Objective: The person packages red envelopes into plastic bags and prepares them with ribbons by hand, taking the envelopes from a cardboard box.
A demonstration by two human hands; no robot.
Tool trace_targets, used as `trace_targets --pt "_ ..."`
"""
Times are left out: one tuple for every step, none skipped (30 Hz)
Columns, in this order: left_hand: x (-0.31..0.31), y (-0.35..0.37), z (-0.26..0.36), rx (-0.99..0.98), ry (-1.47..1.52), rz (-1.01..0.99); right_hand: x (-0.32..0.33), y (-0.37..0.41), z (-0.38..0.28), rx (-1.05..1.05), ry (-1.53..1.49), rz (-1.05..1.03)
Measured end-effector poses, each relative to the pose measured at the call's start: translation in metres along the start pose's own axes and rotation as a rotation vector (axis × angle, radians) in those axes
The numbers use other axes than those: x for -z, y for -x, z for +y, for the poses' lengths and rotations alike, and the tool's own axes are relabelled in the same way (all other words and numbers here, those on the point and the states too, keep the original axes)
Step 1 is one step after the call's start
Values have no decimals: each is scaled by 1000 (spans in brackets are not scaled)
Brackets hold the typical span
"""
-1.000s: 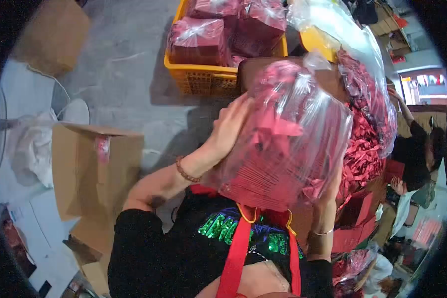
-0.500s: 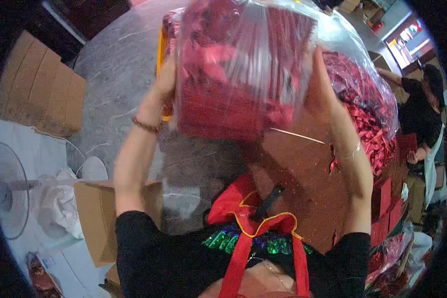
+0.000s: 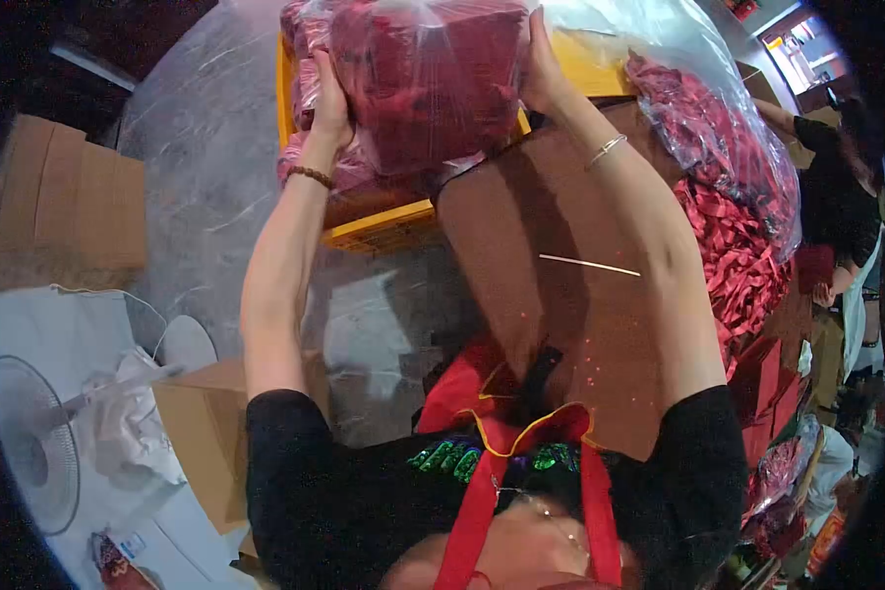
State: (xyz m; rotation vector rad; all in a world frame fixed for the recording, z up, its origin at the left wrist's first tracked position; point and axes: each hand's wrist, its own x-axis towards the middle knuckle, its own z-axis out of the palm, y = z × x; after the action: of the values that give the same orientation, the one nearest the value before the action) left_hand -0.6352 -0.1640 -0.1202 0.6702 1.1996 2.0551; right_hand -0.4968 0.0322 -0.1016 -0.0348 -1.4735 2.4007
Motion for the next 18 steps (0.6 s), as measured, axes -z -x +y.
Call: trace_targets --pt "1 -1 -4 10 1 8 -10 4 1 -87 52 199" --pt "2 -2 -9 36 -34 26 -18 12 -5 -169 55 236" --pt "3 -4 -15 62 -67 44 2 6 9 -128 189 213" --pt "4 -12 -25 61 -100 81 -2 10 8 -165 138 259" --pt "-4 -11 -25 64 -94 86 -6 14 4 -198 88 307" --pt "-13 -10 -23 136 -59 85 -7 14 -1 -204 91 309" --pt "-20 -10 -24 209 -25 81 -5 16 -5 -274 56 351" --pt "-16 -15 -29 252 -24 123 -4 18 -7 -343 19 396" --pt "-15 -16 -32 251 -24 117 -1 17 -4 -338 21 399" --pt "-14 -18 -35 140 -25 120 5 14 6 -258 -3 430" --pt "-11 -18 -42 34 -25 124 15 13 19 -180 -28 461" --pt "16 -29 -65 204 169 148 39 8 30 -199 -43 334" --pt "22 -28 -79 207 172 145 49 4 35 -199 -41 339" --pt "25 -26 -90 175 140 174 55 3 38 -242 0 314" --pt "29 -25 -99 148 106 203 61 5 43 -288 37 291" --pt "19 -14 -92 291 146 257 46 11 36 -347 -41 307" --pt "20 -10 -95 293 146 258 40 17 35 -349 -42 307" --pt "21 -9 -100 263 96 289 35 20 32 -428 93 352"
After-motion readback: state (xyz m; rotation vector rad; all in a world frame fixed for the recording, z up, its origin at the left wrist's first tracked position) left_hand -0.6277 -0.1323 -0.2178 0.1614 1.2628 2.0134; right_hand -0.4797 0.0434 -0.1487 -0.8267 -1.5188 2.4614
